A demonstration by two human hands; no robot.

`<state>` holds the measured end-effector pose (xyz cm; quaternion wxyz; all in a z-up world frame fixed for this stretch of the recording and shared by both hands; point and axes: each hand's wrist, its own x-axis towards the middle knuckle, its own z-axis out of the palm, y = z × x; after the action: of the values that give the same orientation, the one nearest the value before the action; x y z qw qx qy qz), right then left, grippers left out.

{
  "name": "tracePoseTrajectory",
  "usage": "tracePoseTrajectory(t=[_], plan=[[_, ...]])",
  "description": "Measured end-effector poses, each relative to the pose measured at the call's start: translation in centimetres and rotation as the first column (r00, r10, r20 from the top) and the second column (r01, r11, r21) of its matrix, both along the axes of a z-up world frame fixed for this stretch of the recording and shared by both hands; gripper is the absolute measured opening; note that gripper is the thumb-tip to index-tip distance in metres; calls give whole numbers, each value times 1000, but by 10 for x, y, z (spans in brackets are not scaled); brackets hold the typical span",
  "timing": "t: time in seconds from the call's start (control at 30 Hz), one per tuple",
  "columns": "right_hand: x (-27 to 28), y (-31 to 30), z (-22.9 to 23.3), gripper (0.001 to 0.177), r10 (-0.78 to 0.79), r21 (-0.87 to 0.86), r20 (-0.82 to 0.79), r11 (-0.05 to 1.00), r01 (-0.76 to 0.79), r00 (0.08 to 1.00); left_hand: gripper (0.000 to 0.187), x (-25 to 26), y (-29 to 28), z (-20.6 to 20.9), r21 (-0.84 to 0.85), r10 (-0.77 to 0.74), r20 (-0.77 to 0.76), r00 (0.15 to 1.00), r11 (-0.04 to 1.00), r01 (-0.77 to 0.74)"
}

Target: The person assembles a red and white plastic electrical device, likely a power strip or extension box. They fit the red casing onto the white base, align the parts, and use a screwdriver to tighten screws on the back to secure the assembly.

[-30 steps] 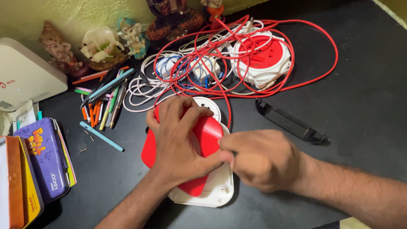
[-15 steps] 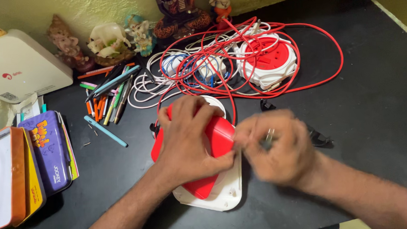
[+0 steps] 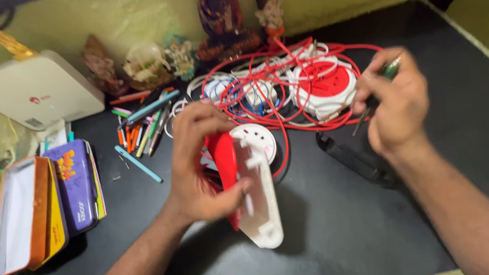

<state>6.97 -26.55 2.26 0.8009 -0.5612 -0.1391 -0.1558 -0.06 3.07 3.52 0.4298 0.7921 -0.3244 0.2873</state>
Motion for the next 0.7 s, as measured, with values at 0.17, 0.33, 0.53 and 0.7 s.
tracePoseTrajectory(t=[0.17, 0.33, 0.53, 0.7], plan=[[-34, 8, -31, 37, 232, -600, 280, 799, -19, 931, 72, -7, -8, -6, 143, -122, 353, 928, 987, 75], [-47, 13, -22, 81, 530, -760, 391, 647, -62, 752, 84, -7, -6, -5, 202, -104, 406, 908, 979, 22], [-50, 28, -27, 109, 731, -737, 348, 600, -311, 586, 88, -9, -14, -15, 41, -104, 210, 972, 994, 97], [-45, 24, -33, 132, 685, -816, 179, 505, -283, 707, 75, -16, -25, -19, -94, -133, 3, 991, 987, 132]])
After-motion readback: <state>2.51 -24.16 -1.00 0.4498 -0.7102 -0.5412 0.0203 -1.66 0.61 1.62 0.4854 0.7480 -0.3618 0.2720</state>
